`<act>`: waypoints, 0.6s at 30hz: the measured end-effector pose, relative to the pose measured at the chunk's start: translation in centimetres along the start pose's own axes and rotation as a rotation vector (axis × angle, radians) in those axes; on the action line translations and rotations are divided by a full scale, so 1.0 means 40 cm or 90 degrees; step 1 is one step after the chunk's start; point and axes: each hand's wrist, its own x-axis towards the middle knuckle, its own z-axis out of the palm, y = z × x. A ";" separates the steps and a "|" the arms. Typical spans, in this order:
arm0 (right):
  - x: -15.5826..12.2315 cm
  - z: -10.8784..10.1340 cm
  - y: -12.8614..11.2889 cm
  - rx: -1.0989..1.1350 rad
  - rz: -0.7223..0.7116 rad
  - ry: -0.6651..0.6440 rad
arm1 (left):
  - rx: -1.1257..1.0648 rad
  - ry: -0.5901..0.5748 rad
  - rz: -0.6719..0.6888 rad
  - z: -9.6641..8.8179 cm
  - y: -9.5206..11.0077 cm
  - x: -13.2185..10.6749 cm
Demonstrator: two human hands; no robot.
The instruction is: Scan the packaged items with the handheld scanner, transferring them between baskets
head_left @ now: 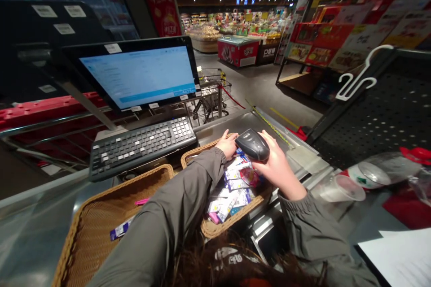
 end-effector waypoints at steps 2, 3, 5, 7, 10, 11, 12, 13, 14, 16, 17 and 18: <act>0.001 -0.003 0.003 0.004 0.005 -0.001 | -0.009 0.017 0.013 0.006 0.001 0.004; 0.001 -0.004 0.004 0.005 0.006 -0.002 | -0.014 0.025 0.008 0.007 0.001 0.004; 0.001 -0.006 0.004 0.008 0.005 0.000 | -0.021 0.044 -0.014 0.002 -0.001 -0.001; 0.001 -0.007 0.003 0.014 -0.001 0.010 | -0.030 0.069 -0.028 -0.013 -0.006 -0.016; 0.000 -0.006 -0.003 0.019 -0.019 0.030 | -0.051 0.137 -0.018 -0.054 -0.021 -0.067; 0.001 -0.005 -0.007 0.019 -0.028 0.033 | -0.054 0.168 -0.013 -0.073 -0.027 -0.094; 0.001 -0.004 -0.013 0.017 -0.038 0.034 | -0.053 0.201 -0.010 -0.093 -0.035 -0.125; 0.002 -0.003 -0.021 0.016 -0.047 0.033 | -0.048 0.235 -0.013 -0.115 -0.042 -0.160; 0.003 -0.001 -0.032 0.016 -0.058 0.030 | -0.040 0.266 -0.017 -0.137 -0.050 -0.200; 0.007 0.005 -0.063 0.022 -0.086 0.023 | -0.019 0.328 -0.037 -0.183 -0.065 -0.287; 0.009 0.008 -0.083 0.027 -0.105 0.020 | -0.006 0.357 -0.050 -0.205 -0.071 -0.332; 0.010 0.011 -0.105 0.033 -0.127 0.017 | 0.007 0.382 -0.067 -0.226 -0.076 -0.377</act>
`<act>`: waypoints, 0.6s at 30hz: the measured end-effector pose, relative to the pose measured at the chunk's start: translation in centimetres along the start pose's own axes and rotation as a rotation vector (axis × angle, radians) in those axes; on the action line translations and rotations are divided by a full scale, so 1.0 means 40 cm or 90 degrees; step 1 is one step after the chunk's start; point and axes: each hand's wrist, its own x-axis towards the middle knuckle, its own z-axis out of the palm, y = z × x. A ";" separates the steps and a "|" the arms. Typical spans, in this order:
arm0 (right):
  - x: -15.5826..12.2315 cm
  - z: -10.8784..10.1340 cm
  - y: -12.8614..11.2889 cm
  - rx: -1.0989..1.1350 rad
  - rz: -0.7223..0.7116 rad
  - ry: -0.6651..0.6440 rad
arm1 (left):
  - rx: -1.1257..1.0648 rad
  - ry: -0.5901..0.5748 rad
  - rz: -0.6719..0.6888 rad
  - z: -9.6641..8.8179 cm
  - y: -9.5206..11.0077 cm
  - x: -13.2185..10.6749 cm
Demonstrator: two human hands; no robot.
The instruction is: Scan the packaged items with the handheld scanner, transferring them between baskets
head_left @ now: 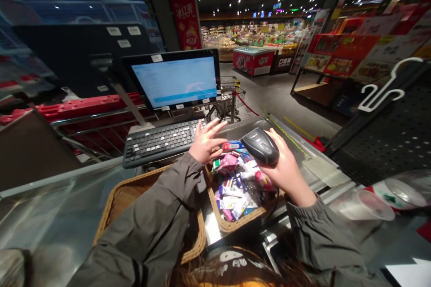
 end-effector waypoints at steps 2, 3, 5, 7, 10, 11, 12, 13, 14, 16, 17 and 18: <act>0.012 0.010 -0.048 0.009 -0.048 -0.004 | 0.034 0.038 -0.028 -0.079 -0.015 -0.050; 0.017 0.016 -0.073 0.010 -0.072 -0.006 | 0.052 0.052 -0.039 -0.115 -0.020 -0.075; 0.024 0.031 -0.124 0.005 -0.115 -0.017 | 0.084 0.079 -0.055 -0.176 -0.028 -0.122; 0.026 0.048 -0.169 -0.005 -0.150 -0.041 | 0.112 0.098 -0.068 -0.223 -0.033 -0.166; 0.020 0.080 -0.227 -0.012 -0.182 -0.095 | 0.145 0.106 -0.091 -0.270 -0.040 -0.225; 0.017 0.090 -0.243 -0.011 -0.191 -0.113 | 0.153 0.110 -0.095 -0.282 -0.043 -0.244; 0.013 0.101 -0.258 -0.011 -0.199 -0.129 | 0.160 0.115 -0.100 -0.291 -0.047 -0.261; 0.010 0.111 -0.272 -0.009 -0.209 -0.142 | 0.164 0.119 -0.105 -0.299 -0.050 -0.277; 0.006 0.120 -0.285 -0.008 -0.217 -0.154 | 0.167 0.121 -0.111 -0.306 -0.054 -0.293; 0.001 0.135 -0.309 -0.007 -0.228 -0.177 | 0.168 0.123 -0.125 -0.317 -0.062 -0.320; -0.002 0.140 -0.319 -0.007 -0.230 -0.188 | 0.168 0.125 -0.130 -0.322 -0.065 -0.331; -0.003 0.146 -0.328 -0.007 -0.229 -0.199 | 0.168 0.127 -0.133 -0.326 -0.067 -0.341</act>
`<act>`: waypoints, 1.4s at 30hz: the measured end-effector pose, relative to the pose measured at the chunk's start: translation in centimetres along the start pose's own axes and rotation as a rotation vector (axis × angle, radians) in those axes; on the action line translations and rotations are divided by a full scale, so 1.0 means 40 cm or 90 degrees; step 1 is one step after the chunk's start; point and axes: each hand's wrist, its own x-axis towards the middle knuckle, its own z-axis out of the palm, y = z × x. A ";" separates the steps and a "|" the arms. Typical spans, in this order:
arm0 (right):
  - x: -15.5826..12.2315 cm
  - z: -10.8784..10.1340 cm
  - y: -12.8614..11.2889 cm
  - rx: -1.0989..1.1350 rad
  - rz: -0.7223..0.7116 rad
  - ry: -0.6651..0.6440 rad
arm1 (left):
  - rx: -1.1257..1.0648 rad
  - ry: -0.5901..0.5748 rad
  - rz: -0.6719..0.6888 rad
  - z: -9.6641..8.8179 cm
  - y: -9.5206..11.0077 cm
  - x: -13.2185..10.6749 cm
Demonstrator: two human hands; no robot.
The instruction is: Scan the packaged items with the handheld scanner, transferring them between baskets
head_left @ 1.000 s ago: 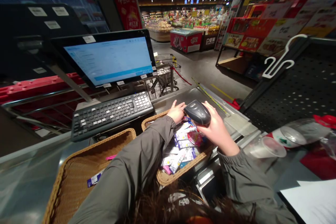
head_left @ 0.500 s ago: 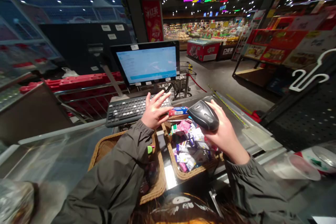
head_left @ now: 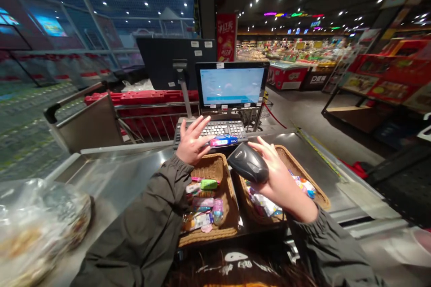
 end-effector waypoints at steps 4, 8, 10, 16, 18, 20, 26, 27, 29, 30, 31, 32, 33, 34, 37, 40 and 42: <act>0.008 0.014 -0.025 0.010 0.004 -0.019 | -0.005 -0.002 -0.018 -0.014 -0.013 -0.022; 0.012 0.025 -0.039 0.019 0.009 -0.007 | -0.008 -0.019 -0.032 -0.025 -0.019 -0.035; 0.016 0.031 -0.044 0.016 0.013 -0.006 | -0.005 -0.021 -0.030 -0.030 -0.022 -0.042; 0.023 0.061 -0.057 0.018 0.013 -0.023 | -0.002 -0.047 -0.048 -0.041 -0.047 -0.094; 0.022 0.078 -0.059 0.030 0.016 -0.037 | 0.006 -0.057 -0.056 -0.039 -0.059 -0.124; 0.020 0.099 -0.062 0.045 0.016 -0.057 | 0.014 -0.072 -0.068 -0.035 -0.070 -0.160; 0.007 0.162 -0.076 0.083 0.027 -0.136 | 0.014 -0.134 -0.093 -0.026 -0.081 -0.255; 0.005 0.170 -0.078 0.090 0.029 -0.148 | 0.012 -0.148 -0.098 -0.025 -0.079 -0.267; -0.002 0.185 -0.081 0.105 0.029 -0.161 | 0.007 -0.174 -0.104 -0.021 -0.074 -0.288; -0.005 0.191 -0.082 0.113 0.030 -0.164 | 0.004 -0.185 -0.105 -0.018 -0.070 -0.296; -0.009 0.197 -0.082 0.119 0.031 -0.166 | 0.001 -0.195 -0.106 -0.014 -0.066 -0.305; -0.012 0.203 -0.082 0.123 0.034 -0.171 | -0.001 -0.205 -0.105 -0.010 -0.063 -0.312; -0.016 0.209 -0.080 0.124 0.037 -0.177 | -0.002 -0.216 -0.103 -0.004 -0.059 -0.319; -0.019 0.214 -0.078 0.123 0.040 -0.182 | -0.003 -0.228 -0.102 0.003 -0.056 -0.325; -0.027 0.228 -0.069 0.118 0.047 -0.191 | -0.007 -0.271 -0.096 0.027 -0.049 -0.343; -0.036 0.240 -0.063 0.126 0.054 -0.193 | -0.022 -0.319 -0.093 0.055 -0.046 -0.362; -0.042 0.246 -0.063 0.132 0.058 -0.202 | -0.038 -0.358 -0.092 0.077 -0.045 -0.376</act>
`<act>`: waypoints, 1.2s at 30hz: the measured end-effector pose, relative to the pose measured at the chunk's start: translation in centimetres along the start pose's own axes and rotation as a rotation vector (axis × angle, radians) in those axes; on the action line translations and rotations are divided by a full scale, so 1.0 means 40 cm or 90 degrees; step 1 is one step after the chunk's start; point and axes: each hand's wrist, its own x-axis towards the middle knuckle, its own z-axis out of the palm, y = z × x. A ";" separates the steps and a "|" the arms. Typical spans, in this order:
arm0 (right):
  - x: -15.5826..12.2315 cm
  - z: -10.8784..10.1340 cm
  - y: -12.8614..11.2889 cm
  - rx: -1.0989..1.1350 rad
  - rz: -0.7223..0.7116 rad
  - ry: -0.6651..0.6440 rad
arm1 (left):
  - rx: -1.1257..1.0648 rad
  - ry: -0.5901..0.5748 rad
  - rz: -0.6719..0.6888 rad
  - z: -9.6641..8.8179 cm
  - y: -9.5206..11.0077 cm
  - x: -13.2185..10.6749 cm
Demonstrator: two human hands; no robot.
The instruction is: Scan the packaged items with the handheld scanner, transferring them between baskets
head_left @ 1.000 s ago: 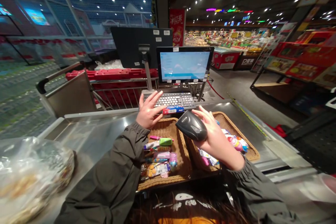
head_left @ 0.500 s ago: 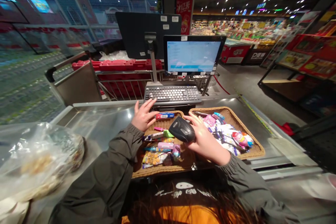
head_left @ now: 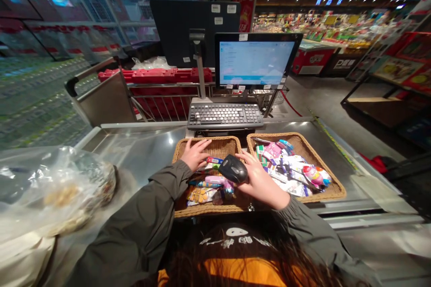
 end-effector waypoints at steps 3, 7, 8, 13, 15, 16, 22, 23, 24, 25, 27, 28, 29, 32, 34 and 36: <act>-0.007 0.009 -0.001 0.007 0.014 -0.021 | -0.014 -0.062 -0.003 0.043 -0.001 -0.005; -0.013 0.008 0.002 0.022 0.024 -0.020 | 0.002 -0.185 -0.029 0.087 -0.001 -0.020; -0.014 0.005 0.004 0.027 0.022 -0.014 | 0.012 -0.224 -0.036 0.093 -0.001 -0.025; -0.026 -0.013 0.027 0.062 0.013 0.031 | 0.009 -0.330 -0.019 0.087 0.005 -0.021; -0.035 -0.022 0.038 0.071 0.010 0.055 | -0.013 -0.287 -0.005 0.072 0.018 0.008; -0.041 -0.027 0.044 0.076 0.007 0.067 | -0.027 -0.248 0.003 0.063 0.028 0.030; -0.083 -0.079 0.081 0.085 0.036 0.148 | -0.081 -0.037 0.054 0.019 0.145 0.239; -0.089 -0.091 0.092 0.079 0.049 0.164 | -0.074 -0.017 0.051 0.018 0.173 0.278; -0.095 -0.104 0.104 0.070 0.064 0.182 | -0.068 -0.007 0.045 0.021 0.202 0.316; -0.101 -0.116 0.119 0.060 0.079 0.202 | -0.062 -0.006 0.040 0.028 0.232 0.352; -0.113 -0.141 0.152 0.038 0.109 0.243 | -0.048 -0.009 0.030 0.053 0.291 0.419; -0.119 -0.153 0.169 0.028 0.123 0.260 | -0.043 -0.012 0.027 0.070 0.320 0.449; -0.126 -0.165 0.187 0.018 0.139 0.274 | -0.042 -0.020 0.023 0.089 0.346 0.476; -0.149 -0.198 0.232 -0.008 0.191 0.307 | -0.041 -0.056 0.015 0.148 0.412 0.535; -0.163 -0.218 0.254 -0.022 0.210 0.330 | -0.030 -0.074 0.016 0.181 0.442 0.555; -0.174 -0.234 0.270 -0.037 0.215 0.346 | -0.005 -0.088 0.013 0.204 0.460 0.563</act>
